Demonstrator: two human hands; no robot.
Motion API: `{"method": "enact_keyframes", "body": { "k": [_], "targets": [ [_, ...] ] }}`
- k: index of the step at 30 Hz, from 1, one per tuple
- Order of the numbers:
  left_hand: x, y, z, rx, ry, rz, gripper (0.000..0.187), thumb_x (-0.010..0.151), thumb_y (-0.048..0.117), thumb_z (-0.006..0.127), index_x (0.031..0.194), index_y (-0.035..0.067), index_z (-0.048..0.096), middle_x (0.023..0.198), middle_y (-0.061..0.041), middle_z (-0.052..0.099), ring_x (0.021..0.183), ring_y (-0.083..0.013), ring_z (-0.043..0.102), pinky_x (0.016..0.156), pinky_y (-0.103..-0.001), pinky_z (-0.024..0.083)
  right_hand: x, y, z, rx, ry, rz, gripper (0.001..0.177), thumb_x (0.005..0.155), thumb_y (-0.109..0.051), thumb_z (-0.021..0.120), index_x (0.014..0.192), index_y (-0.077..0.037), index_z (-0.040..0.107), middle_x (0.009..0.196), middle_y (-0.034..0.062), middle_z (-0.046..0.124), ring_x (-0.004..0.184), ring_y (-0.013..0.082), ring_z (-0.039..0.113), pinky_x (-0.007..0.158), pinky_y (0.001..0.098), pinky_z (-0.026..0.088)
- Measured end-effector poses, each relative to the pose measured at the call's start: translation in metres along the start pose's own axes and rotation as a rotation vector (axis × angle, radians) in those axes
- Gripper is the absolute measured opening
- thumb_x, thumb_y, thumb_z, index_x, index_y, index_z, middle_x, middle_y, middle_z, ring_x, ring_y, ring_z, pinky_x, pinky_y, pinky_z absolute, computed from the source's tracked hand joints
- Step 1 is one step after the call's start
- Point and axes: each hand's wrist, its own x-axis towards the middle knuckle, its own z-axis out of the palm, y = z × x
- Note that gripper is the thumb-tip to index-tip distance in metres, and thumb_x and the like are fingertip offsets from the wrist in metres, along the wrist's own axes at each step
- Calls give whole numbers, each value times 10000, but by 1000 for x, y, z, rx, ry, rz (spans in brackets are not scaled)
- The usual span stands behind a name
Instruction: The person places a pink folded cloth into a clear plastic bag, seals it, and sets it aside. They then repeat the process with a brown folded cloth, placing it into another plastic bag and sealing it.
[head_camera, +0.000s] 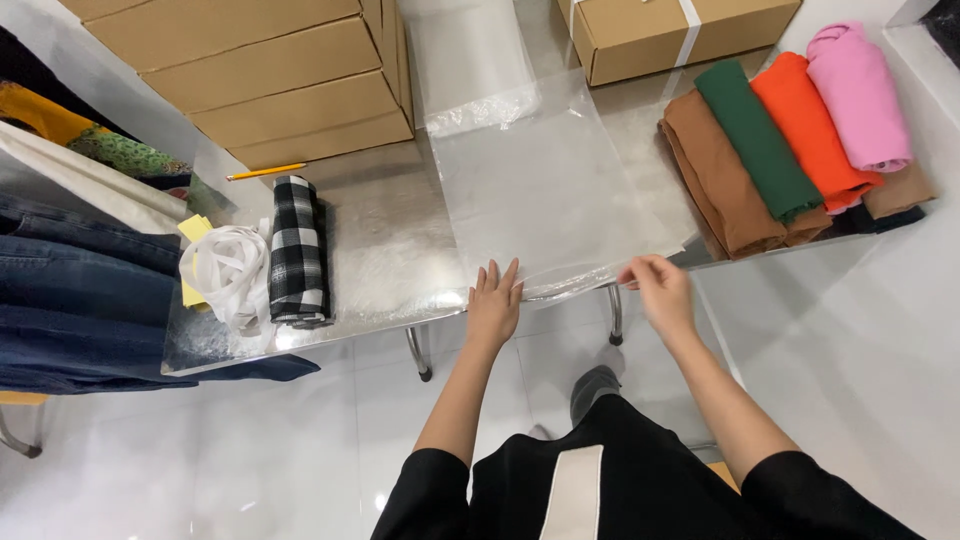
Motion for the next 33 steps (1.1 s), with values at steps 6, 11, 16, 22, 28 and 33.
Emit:
{"method": "enact_keyframes", "body": {
  "k": [6,11,16,22,28,33],
  "targets": [
    [-13,29,-24,-48,28,66,542,1170,392,334,1708,375,268,1761,-174,280,1647,-359,195,1298,-658,107,-19,-46,53,-596,-464,-161,314,1051,-261,662,1354,-236,740,1397,27,724,1361,235,635,1132,409,505],
    [-29,49,-44,-101,91,119,545,1168,353,367,1701,402,267,1776,-143,250,1645,-341,199,1282,-690,96,20,-49,96,-861,-492,-406,446,987,-319,666,1384,-115,673,1368,176,687,1332,421,601,1065,608,514],
    [-37,59,-58,-145,137,191,562,1164,278,399,1702,379,271,1781,-160,231,1641,-360,208,1270,-710,129,61,-26,123,-1188,-511,-337,973,821,-356,821,1677,-316,361,1766,54,324,1575,387,346,1186,716,352],
    [-33,69,-81,-152,248,337,557,1154,288,437,1685,400,311,1772,-143,265,1637,-369,235,1258,-686,229,99,-53,144,-1172,-597,-170,1087,902,-355,765,1724,-447,60,1811,79,27,1630,451,96,1141,848,236],
    [-18,87,-112,-95,442,506,574,1137,266,497,1676,391,343,1763,-145,298,1630,-382,275,1249,-694,259,135,-151,170,-815,-433,-261,934,1026,-196,694,1754,-276,115,1772,230,-84,1610,539,90,1161,867,168],
    [-1,104,-128,52,557,591,583,1125,336,497,1675,427,325,1805,-96,238,1678,-316,220,1289,-695,188,198,-144,192,-683,-173,-929,1194,845,-136,929,1764,-155,167,1725,365,59,1515,560,395,1202,666,390]
  ]
}}
